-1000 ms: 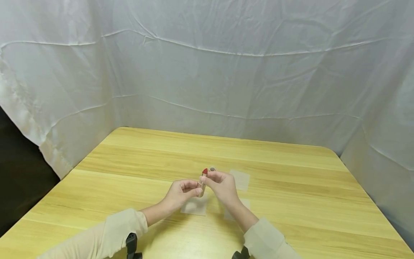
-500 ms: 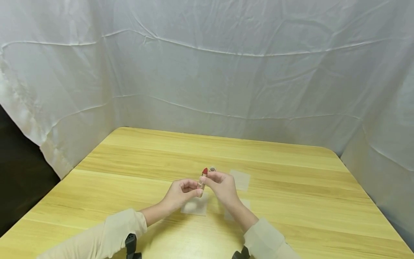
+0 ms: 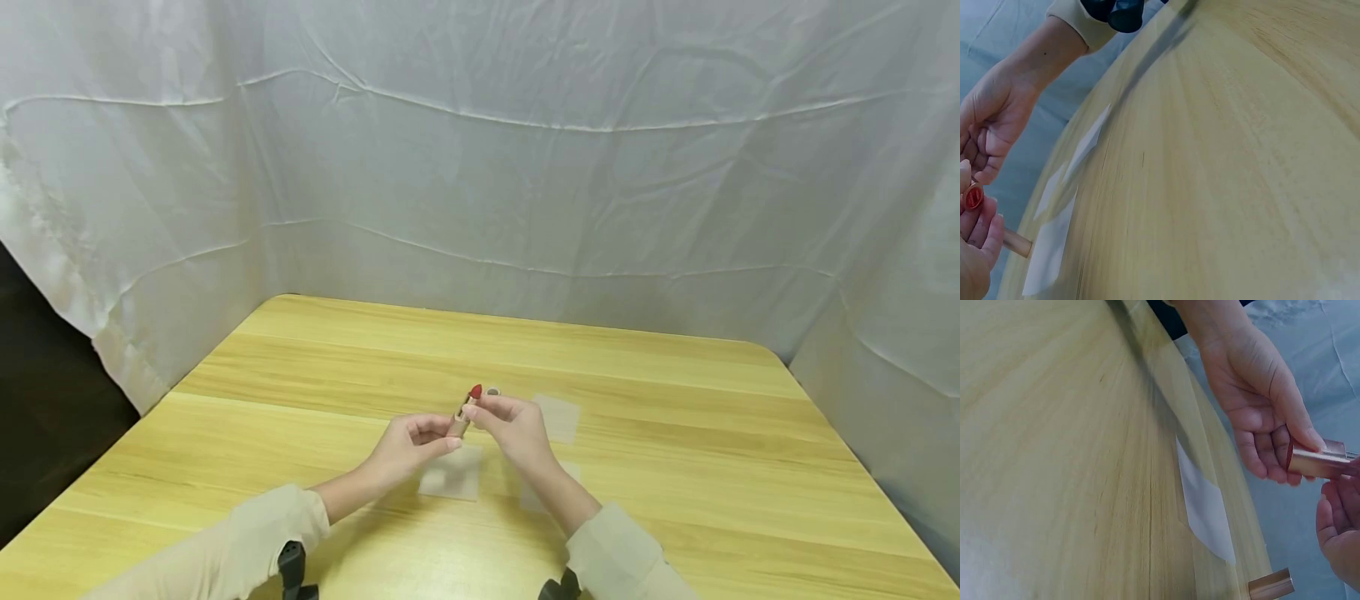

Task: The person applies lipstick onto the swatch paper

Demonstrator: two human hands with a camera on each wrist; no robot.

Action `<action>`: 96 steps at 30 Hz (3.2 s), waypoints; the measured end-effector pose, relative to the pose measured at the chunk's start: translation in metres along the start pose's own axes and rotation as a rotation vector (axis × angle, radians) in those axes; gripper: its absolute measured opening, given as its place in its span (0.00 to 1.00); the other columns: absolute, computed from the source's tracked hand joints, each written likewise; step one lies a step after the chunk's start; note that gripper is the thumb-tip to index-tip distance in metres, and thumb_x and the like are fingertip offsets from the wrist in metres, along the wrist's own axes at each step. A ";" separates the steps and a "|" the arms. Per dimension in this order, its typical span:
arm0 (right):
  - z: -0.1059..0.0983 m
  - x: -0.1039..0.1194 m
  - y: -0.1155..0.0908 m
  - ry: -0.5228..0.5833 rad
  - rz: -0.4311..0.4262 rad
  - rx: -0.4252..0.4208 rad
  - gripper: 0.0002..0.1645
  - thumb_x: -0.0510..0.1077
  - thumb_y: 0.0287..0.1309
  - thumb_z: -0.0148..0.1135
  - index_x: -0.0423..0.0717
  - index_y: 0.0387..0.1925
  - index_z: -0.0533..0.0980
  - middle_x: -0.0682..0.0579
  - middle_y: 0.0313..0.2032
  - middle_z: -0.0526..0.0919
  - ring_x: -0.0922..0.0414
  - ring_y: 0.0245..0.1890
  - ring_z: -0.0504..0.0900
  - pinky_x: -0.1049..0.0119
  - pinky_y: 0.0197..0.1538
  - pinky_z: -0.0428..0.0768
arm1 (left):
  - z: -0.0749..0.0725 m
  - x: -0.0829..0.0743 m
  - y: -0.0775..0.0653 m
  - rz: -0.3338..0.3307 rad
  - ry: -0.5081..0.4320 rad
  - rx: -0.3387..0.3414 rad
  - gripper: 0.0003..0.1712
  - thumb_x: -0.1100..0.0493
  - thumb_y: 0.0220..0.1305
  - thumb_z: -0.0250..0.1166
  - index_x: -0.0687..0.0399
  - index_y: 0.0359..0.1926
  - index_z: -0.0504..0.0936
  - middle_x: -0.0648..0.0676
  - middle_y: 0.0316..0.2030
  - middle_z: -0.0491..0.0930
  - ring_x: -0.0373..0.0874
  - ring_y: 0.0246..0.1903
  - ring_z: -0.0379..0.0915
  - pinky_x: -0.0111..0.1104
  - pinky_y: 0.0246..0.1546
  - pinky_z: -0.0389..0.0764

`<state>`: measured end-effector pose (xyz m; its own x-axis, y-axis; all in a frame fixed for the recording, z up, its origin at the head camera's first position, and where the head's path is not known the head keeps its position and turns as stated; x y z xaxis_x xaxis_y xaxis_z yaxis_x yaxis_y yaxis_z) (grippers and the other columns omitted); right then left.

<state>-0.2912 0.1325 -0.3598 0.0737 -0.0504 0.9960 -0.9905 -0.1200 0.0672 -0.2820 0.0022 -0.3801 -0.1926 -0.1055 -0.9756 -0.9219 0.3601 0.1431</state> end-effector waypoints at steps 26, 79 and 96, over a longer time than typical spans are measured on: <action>0.031 -0.015 -0.031 -0.768 -0.302 0.263 0.38 0.50 0.57 0.62 0.31 0.62 0.63 0.35 0.63 0.65 0.39 0.65 0.62 0.44 0.64 0.63 | -0.074 0.008 -0.019 -0.049 -0.026 -0.160 0.14 0.67 0.58 0.63 0.74 0.43 0.76 0.65 0.42 0.80 0.35 0.33 0.77 0.23 0.36 0.80; 0.041 -0.040 -0.038 -1.016 -0.259 0.466 0.43 0.57 0.57 0.58 0.25 0.60 0.62 0.30 0.64 0.60 0.33 0.66 0.54 0.40 0.63 0.61 | -0.051 -0.029 -0.030 0.252 0.520 -0.097 0.10 0.67 0.48 0.70 0.58 0.35 0.85 0.52 0.36 0.83 0.41 0.34 0.77 0.27 0.38 0.81; 0.042 -0.042 -0.038 -1.010 -0.248 0.461 0.44 0.57 0.57 0.58 0.25 0.61 0.61 0.30 0.65 0.59 0.33 0.67 0.54 0.40 0.63 0.61 | -0.030 -0.035 -0.031 0.404 0.655 -0.032 0.11 0.68 0.47 0.70 0.58 0.36 0.85 0.54 0.37 0.84 0.45 0.37 0.80 0.33 0.43 0.81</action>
<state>-0.2521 0.0979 -0.4066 0.5280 -0.7254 0.4416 -0.8140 -0.5805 0.0196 -0.2572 -0.0327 -0.3458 -0.6672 -0.5025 -0.5499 -0.7448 0.4617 0.4818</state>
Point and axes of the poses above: each hand's wrist, its own y-axis towards the middle knuckle, its own z-axis out of the palm, x = y × z, the point moved 10 cm from there along y, towards the middle knuckle
